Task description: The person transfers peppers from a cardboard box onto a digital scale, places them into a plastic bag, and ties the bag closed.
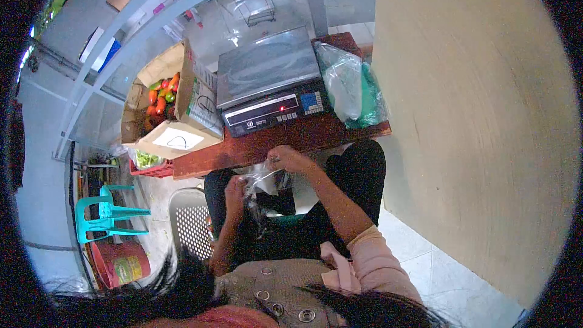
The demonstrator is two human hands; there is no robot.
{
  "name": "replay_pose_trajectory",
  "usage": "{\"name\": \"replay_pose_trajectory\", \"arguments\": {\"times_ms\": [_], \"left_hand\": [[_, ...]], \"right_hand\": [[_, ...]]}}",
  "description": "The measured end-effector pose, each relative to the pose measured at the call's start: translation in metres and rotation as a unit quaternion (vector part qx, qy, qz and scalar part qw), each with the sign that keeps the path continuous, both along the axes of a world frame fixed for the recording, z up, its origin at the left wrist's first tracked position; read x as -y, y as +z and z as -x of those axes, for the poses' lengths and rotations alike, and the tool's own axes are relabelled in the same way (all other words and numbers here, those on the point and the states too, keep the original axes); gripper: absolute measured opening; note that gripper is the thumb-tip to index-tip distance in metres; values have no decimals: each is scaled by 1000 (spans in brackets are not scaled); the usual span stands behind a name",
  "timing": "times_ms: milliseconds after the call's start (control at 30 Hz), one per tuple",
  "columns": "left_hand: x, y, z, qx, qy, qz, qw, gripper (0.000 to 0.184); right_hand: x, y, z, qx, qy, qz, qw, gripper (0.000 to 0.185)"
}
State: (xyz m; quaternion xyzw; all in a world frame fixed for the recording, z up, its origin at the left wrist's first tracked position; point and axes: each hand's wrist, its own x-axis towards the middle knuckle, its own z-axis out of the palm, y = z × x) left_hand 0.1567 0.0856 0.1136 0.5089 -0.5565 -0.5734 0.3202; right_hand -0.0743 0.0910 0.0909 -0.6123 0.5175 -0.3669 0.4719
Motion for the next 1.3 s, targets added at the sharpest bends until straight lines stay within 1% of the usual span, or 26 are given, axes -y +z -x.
{"name": "replay_pose_trajectory", "arguments": {"times_ms": [33, 67, 133, 233, 267, 333, 367, 433, 467, 533, 567, 633, 667, 700, 733, 800, 833, 933, 1033, 1133, 1167, 1233, 1267, 1300], "left_hand": [[2, -17, -1, 79, -28, 65, 994, 22], [4, -49, 0, 106, -35, 186, 976, 23], [-5, -60, 7, 161, -89, 150, 971, 21], [-10, -58, 22, 160, -139, 81, 974, 20], [-8, -65, 21, 152, -135, 49, 978, 20], [2, -99, 13, 137, -123, -16, 983, 21], [5, -120, 9, 74, -82, -51, 993, 22], [7, -109, 12, 136, -101, 3, 986, 23], [8, -101, 15, 167, -111, 27, 979, 24], [4, -101, 18, 58, -80, -67, 993, 26], [3, -100, 19, 4, -65, -114, 991, 27], [3, -100, 22, 8, -64, -98, 993, 33], [4, -100, 25, 8, -63, -90, 994, 37], [6, -64, 35, 19, -90, -81, 992, 42], [5, -72, 34, -11, -78, -96, 992, 42], [9, -85, 33, -69, -59, -123, 988, 44], [9, -85, 31, -63, -57, -135, 987, 38], [11, -82, 27, -47, -49, -168, 983, 24], [14, -78, 23, -44, -34, -175, 983, 19], [18, -92, 14, -71, -19, -176, 982, 23], [18, -92, 14, -45, -29, -152, 987, 27], [17, -81, 18, -56, -58, -108, 991, 28], [16, -75, 19, -61, -72, -86, 992, 29], [14, -57, 23, -34, -89, -89, 991, 28]], "right_hand": [[1, 1, 2, -39, -29, -21, 999, 24], [2, 4, 1, -65, -52, -6, 997, 23], [6, 13, -4, -116, -95, 27, 988, 23], [10, 22, -17, -144, -91, 9, 985, 19], [9, 24, -20, -164, -84, 26, 983, 18], [10, 28, -27, -201, -66, 62, 975, 17], [9, 22, -30, -191, -65, 78, 976, 17], [8, 8, -31, -170, -63, 106, 978, 16], [9, 2, -30, -175, -55, 88, 979, 16], [8, -8, -26, -185, -42, 49, 981, 16], [5, -13, -28, -179, -74, 87, 977, 17], [-1, -22, -30, -170, -140, 163, 962, 18], [1, -26, -27, -184, -97, 114, 971, 18], [6, -20, -24, -197, -53, 64, 977, 18], [10, -17, -22, -209, -9, 15, 978, 18], [13, -13, -23, -196, -1, 37, 980, 18], [15, -12, -23, -188, 3, 50, 981, 18], [22, -12, -19, -148, -26, -3, 989, 18], [24, -18, -11, -19, -88, 17, 996, 18], [17, -9, 16, -70, -58, 20, 996, 18], [13, -3, 22, -60, -83, 29, 994, 21], [6, 17, 33, -42, -136, 47, 989, 27], [5, 21, 38, -56, -163, 60, 983, 28], [4, 25, 42, -70, -190, 72, 977, 28]]}}
